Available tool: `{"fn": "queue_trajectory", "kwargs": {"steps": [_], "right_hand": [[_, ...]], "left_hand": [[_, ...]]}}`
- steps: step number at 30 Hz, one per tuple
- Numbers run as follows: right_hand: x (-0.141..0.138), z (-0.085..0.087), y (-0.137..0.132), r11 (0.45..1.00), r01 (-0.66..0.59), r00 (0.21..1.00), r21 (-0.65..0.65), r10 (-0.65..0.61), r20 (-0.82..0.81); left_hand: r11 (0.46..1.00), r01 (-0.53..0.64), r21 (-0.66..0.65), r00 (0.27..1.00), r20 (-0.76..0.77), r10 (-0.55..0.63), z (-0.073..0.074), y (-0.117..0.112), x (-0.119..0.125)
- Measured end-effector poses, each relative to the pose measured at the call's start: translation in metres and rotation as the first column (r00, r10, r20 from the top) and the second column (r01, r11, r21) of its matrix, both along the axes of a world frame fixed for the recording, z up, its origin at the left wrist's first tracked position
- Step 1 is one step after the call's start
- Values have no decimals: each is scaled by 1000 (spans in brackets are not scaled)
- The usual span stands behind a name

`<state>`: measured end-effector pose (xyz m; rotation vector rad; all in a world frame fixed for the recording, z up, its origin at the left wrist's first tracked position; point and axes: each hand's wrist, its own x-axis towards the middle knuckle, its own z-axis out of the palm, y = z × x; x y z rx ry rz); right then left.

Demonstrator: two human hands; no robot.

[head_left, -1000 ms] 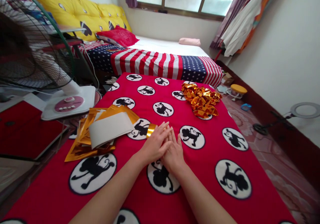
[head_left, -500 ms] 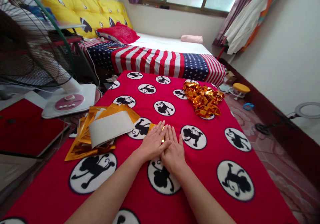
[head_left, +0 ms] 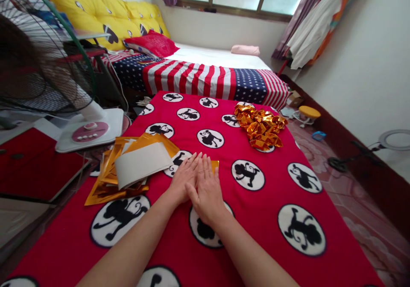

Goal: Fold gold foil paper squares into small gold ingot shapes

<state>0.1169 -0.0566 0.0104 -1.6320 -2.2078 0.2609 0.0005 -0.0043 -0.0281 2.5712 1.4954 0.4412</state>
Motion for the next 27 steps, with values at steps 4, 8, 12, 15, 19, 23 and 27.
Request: {"fn": "queue_trajectory", "kwargs": {"steps": [4,8,12,15,19,23,27], "right_hand": [[-26,2,7,994,-4,994,-110,-8,-109],[-13,-6,12,989,3,996,-149,-17,-91],[15,-12,9,992,9,1000,-127,-7,11],[30,-15,8,991,41,997,-128,-32,71],[43,-24,9,989,138,990,-57,-135,45],[53,-29,9,964,258,960,65,-249,-124],[54,-24,7,952,292,919,92,-253,-302]], "left_hand": [[1000,-1,-17,1000,-14,1,-8,4,-1],[1000,12,10,999,-41,-12,-8,4,-2],[999,5,35,999,-36,-4,-1,0,-2],[999,-5,52,1000,-23,6,4,-2,-1],[999,-6,54,1000,3,6,8,-3,-2],[999,-13,30,999,35,12,10,-4,-3],[999,-42,10,995,95,41,11,-3,-4]]}}
